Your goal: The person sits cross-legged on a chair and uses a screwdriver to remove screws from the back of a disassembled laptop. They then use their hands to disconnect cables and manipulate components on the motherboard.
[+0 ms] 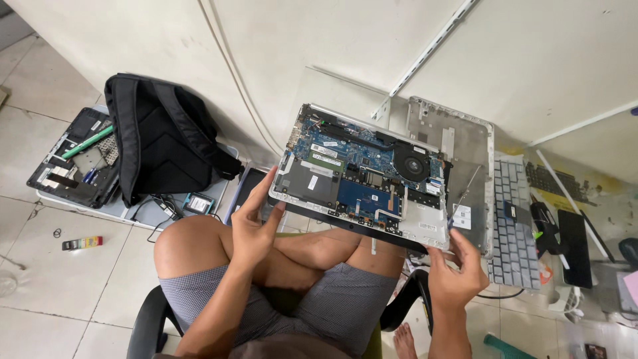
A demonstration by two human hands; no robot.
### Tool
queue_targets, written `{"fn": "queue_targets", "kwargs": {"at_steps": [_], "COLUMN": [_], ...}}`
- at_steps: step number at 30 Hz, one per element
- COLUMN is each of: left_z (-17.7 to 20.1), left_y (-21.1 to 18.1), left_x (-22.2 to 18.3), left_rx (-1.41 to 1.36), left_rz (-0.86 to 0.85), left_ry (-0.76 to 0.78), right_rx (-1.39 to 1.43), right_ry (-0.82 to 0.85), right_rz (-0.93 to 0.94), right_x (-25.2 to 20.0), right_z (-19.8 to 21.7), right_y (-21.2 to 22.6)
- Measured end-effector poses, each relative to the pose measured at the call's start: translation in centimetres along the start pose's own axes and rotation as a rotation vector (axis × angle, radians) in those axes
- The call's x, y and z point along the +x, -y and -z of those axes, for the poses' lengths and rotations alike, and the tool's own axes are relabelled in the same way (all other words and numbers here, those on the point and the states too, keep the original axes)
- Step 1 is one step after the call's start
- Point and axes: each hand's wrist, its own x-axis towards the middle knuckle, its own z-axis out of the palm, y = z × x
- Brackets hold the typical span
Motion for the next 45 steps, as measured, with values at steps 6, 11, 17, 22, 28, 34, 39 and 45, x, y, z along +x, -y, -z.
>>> {"fn": "queue_targets", "kwargs": {"at_steps": [6,11,17,22,28,34,39,45], "left_z": [0.0,0.0,-0.3,-0.2,-0.1,0.2,0.5,0.9], "left_y": [0.4,1.7,3.0,2.7,2.1,2.2,1.4,1.6], "left_x": [0.1,0.4,1.2,2.0,1.8,0.7,-0.1,-0.4], "left_rx": [0.162,0.450,0.633,0.640,0.468,0.395,0.329,0.250], "left_rz": [-0.109,-0.222,-0.262,-0.226,-0.288,-0.279,-0.114,-0.083], "left_ry": [-0.005,0.005,-0.056,-0.081,-0.034,-0.062,0.041,0.074], "right_rx": [-0.012,-0.046,-0.034,0.010,-0.054,-0.029,-0.065,-0.263], "right_ry": [-0.036,-0.061,-0.022,0.016,0.025,0.181,0.403,0.800], "right_rz": [0.067,0.113,0.096,0.039,0.083,0.174,0.081,-0.253], "right_x": [0.8,1.4,2.6,3.2,2.8,3.6,4.4,6.0], "right_z": [-0.4,-0.8,-0.7,-0.7,-0.3,1.6,2.7,2.9], "right_y": [-0.5,-0.7,0.7,1.5,0.5,1.2,2.1,3.1]}}
